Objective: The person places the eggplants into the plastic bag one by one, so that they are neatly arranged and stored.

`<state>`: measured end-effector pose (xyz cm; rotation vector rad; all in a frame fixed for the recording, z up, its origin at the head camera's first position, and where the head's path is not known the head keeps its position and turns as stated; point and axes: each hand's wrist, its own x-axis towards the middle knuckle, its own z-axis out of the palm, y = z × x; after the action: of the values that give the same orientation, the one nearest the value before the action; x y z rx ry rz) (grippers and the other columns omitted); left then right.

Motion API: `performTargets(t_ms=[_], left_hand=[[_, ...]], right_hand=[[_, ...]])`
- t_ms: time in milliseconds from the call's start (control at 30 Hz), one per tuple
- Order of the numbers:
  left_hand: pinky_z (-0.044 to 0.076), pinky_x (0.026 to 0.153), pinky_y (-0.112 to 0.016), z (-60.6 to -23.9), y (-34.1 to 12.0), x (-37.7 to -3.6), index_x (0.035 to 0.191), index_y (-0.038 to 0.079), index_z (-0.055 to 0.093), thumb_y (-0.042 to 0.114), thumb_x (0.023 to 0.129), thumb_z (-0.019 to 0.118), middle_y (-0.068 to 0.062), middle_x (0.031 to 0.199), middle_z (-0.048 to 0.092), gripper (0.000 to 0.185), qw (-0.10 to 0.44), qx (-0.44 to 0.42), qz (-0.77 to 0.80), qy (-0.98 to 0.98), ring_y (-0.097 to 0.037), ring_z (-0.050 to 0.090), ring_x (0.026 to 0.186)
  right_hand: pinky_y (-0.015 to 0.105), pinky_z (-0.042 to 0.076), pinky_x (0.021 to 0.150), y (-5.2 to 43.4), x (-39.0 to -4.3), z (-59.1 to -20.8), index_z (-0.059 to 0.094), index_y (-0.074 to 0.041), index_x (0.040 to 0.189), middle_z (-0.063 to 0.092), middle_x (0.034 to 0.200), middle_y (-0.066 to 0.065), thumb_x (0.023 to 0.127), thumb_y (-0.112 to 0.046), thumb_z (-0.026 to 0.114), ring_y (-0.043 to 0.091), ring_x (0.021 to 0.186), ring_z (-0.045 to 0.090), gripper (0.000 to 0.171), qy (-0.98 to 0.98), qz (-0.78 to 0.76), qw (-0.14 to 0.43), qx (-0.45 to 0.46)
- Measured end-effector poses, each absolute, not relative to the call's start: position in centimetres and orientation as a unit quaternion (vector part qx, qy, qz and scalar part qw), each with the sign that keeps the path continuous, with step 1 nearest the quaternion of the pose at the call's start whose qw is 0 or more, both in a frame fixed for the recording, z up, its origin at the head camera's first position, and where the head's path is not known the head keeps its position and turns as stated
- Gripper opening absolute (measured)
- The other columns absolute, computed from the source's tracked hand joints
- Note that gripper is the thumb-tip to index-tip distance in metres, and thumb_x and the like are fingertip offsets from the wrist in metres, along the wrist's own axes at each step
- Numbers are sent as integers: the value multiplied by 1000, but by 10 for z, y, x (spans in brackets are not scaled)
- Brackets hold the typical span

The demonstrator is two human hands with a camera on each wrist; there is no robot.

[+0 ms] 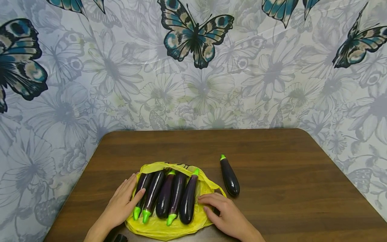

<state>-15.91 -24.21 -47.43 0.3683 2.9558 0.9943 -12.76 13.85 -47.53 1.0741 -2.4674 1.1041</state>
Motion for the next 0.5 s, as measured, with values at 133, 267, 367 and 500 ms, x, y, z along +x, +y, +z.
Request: performTargets(t_ms=[133,267,367,500], left_hand=[[17,125,-62,-474,-242,-159,162,1,28,49,109,46,-23,166,29,74,-1,119,316,941,-46,22,155],[16,125,-61,-473,-242,-158,162,-1,27,49,109,45,-23,167,28,75,-1,120,315,942,-46,21,155],[17,125,-62,-473,-242,-158,162,-1,27,49,109,45,-23,167,28,75,0,120,315,941,-46,21,155],[18,124,-64,-474,-242,-158,162,0,27,50,109,45,-23,167,28,75,3,119,317,941,-47,21,155]], right_hand=[[37,58,98,139,-128,-476,72,-19,124,71,124,-9,99,-9,68,9,115,68,28,-844,372,122,366],[38,58,99,138,-128,-475,73,-19,124,71,124,-9,98,-7,69,9,114,68,28,-842,372,130,369],[37,57,99,138,-128,-475,73,-19,124,71,124,-9,98,-7,70,9,115,68,29,-842,371,134,368],[34,56,102,138,-127,-475,73,-18,124,72,124,-8,97,-6,70,9,115,68,30,-839,370,146,370]])
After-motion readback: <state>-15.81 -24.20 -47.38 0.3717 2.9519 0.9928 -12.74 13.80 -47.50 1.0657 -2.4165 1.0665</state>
